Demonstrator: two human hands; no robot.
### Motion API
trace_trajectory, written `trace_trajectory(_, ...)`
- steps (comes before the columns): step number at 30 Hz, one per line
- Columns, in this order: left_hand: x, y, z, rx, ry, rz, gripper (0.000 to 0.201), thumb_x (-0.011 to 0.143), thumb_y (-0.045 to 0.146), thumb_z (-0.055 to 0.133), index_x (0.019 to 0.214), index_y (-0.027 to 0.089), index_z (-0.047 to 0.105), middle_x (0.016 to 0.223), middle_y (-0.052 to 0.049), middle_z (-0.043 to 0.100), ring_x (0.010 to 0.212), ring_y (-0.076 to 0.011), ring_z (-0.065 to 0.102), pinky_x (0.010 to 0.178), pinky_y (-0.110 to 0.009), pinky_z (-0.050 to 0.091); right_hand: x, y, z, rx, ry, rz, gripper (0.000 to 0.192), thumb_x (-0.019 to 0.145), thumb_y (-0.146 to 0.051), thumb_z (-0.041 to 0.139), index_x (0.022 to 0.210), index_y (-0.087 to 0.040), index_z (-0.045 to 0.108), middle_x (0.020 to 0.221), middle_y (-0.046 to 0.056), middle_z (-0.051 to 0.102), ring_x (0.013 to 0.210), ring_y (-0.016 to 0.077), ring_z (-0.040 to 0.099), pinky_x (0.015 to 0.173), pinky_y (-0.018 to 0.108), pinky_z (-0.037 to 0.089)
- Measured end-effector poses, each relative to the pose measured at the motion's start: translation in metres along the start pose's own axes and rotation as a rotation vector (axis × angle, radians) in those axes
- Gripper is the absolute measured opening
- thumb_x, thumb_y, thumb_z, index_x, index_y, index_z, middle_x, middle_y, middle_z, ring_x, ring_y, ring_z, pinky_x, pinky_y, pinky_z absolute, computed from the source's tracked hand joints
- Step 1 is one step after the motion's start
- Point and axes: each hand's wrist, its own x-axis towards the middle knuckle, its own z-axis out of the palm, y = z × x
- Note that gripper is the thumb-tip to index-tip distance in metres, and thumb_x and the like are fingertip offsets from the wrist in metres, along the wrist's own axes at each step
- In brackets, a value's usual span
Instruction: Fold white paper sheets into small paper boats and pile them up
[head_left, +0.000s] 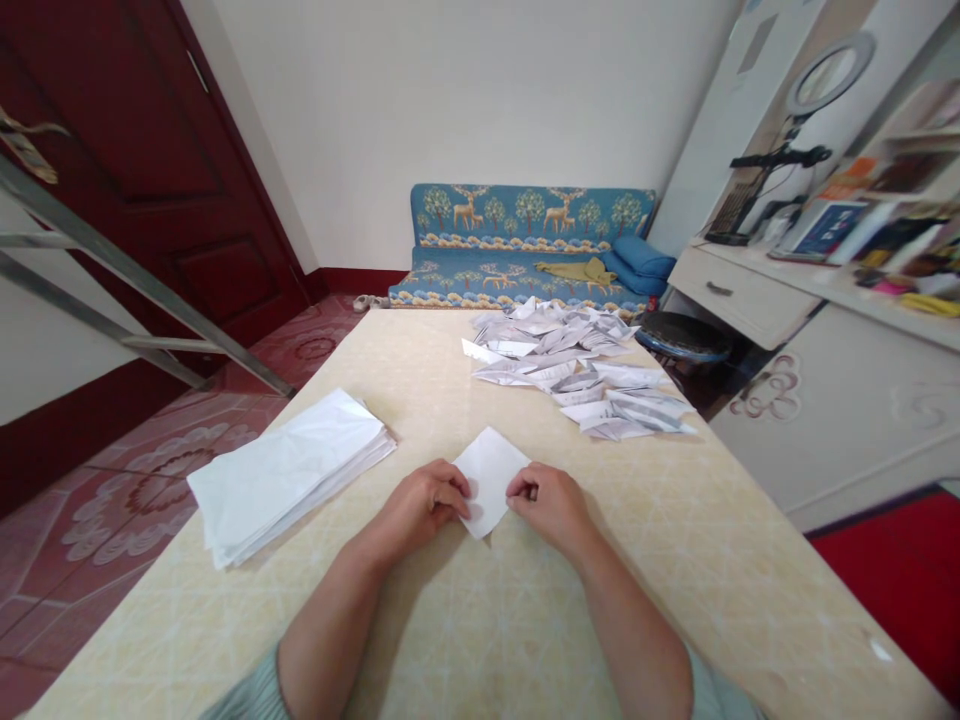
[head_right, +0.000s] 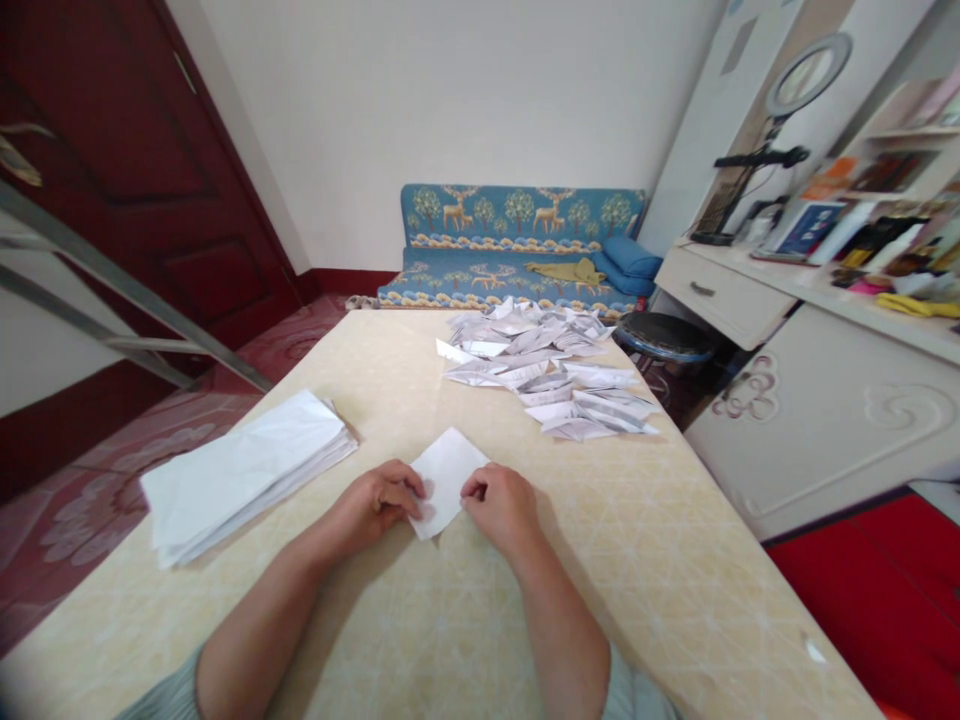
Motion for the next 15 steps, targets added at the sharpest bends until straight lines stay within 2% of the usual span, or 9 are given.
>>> trace_trajectory(5,-0.0018,-0.0047,-0.0028,-0.049,0.020,-0.050,0.026,0.077,0.006,0.053,0.070,0.021,0.072,0.094,-0.004,0.060,0.088,-0.0154,0.057,0.078,-0.027,0.045,0.0002,-0.0037,0.0001,0.003,0.101,0.112,0.015,0.066,-0.017,0.054,0.074,-0.023,0.066,0.068,-0.002,0.066,0.059,0.0121,0.056,0.054,0.021,0.037)
trace_trajectory(9,-0.0022,-0.0037,-0.0031,-0.079,0.008,-0.050,0.027,0.076,0.004,0.051,0.070,0.020,0.071,0.094,-0.004,0.060,0.090,-0.0156,0.057,0.081,-0.027,0.045,-0.0001,-0.0047,0.0005,0.050,0.035,0.143,0.010,0.067,-0.022,0.056,0.071,-0.023,0.065,0.064,-0.002,0.066,0.057,0.0121,0.058,0.052,0.020,0.036)
trace_trajectory(15,-0.0020,-0.0015,-0.0047,-0.089,-0.006,-0.053,0.022,0.072,0.004,0.054,0.070,0.019,0.071,0.097,-0.004,0.060,0.091,-0.0158,0.057,0.083,-0.028,0.044,-0.0027,-0.0110,-0.0020,-0.098,-0.008,0.186,0.005,0.065,-0.023,0.061,0.063,-0.022,0.066,0.060,-0.002,0.065,0.053,0.0110,0.056,0.047,0.020,0.030)
